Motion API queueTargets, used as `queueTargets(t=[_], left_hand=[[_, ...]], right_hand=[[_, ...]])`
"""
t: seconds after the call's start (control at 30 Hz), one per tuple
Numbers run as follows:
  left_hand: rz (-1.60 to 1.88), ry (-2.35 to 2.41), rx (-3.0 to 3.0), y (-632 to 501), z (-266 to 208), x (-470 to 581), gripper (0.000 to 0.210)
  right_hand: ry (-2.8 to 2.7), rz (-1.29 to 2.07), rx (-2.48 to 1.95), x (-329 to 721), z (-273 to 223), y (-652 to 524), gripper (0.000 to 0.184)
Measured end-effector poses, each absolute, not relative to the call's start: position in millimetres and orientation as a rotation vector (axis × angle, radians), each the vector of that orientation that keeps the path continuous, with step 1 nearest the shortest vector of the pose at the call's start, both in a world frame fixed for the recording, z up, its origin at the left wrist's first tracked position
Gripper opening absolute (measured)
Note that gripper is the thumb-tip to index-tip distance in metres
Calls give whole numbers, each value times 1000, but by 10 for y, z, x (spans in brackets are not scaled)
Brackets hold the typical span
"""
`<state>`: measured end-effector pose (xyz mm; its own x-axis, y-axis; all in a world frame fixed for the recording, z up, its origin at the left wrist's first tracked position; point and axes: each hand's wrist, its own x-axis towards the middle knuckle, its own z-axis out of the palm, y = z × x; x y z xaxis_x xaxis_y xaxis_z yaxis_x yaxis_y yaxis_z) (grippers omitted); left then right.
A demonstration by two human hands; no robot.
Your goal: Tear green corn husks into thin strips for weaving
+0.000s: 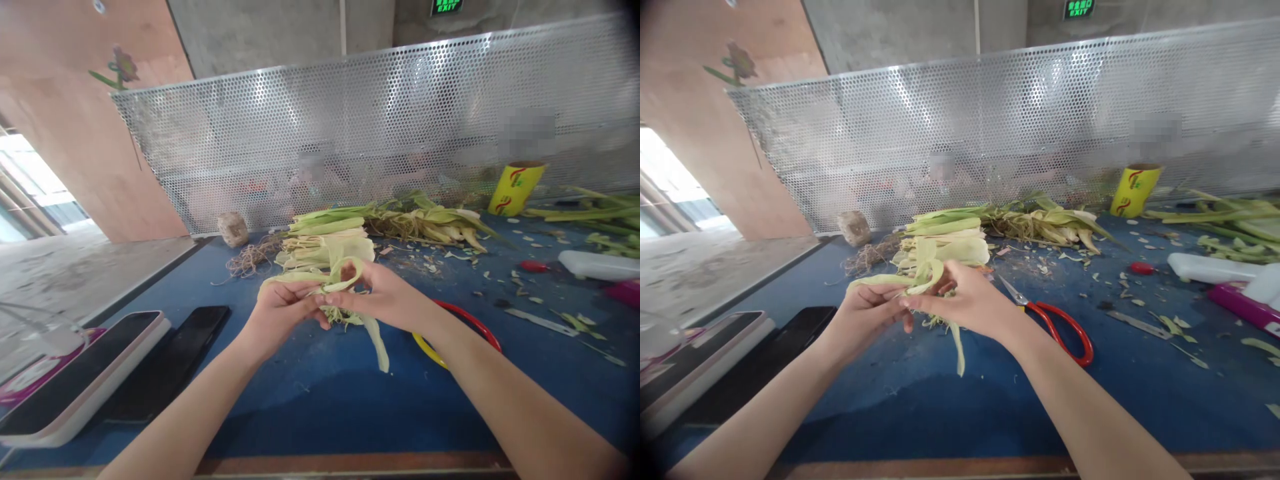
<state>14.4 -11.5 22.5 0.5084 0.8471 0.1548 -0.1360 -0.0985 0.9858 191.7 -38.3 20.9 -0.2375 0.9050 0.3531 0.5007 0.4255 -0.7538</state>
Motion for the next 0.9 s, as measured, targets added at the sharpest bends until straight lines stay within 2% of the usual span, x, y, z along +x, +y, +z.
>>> queueTargets(t=[0.07,0.3,0.53,0.77,0.9], left_hand=[[909,669,1468,-120,240,151,17],[854,778,1608,-160,302,194,26],[914,792,1575,-141,212,209,40],[830,850,1644,-189,305,222,22],[810,893,1642,-195,315,216,22]], right_hand=[[-1881,790,-1126,1892,229,-398,36],[-1641,1026,-986,1775,207,-395,32],[-1751,756,-1077,1775,248,-409,20],[-1533,898,-1060,1790,218,-359,13],[-1440,1006,-926,1804,182,-324,10]])
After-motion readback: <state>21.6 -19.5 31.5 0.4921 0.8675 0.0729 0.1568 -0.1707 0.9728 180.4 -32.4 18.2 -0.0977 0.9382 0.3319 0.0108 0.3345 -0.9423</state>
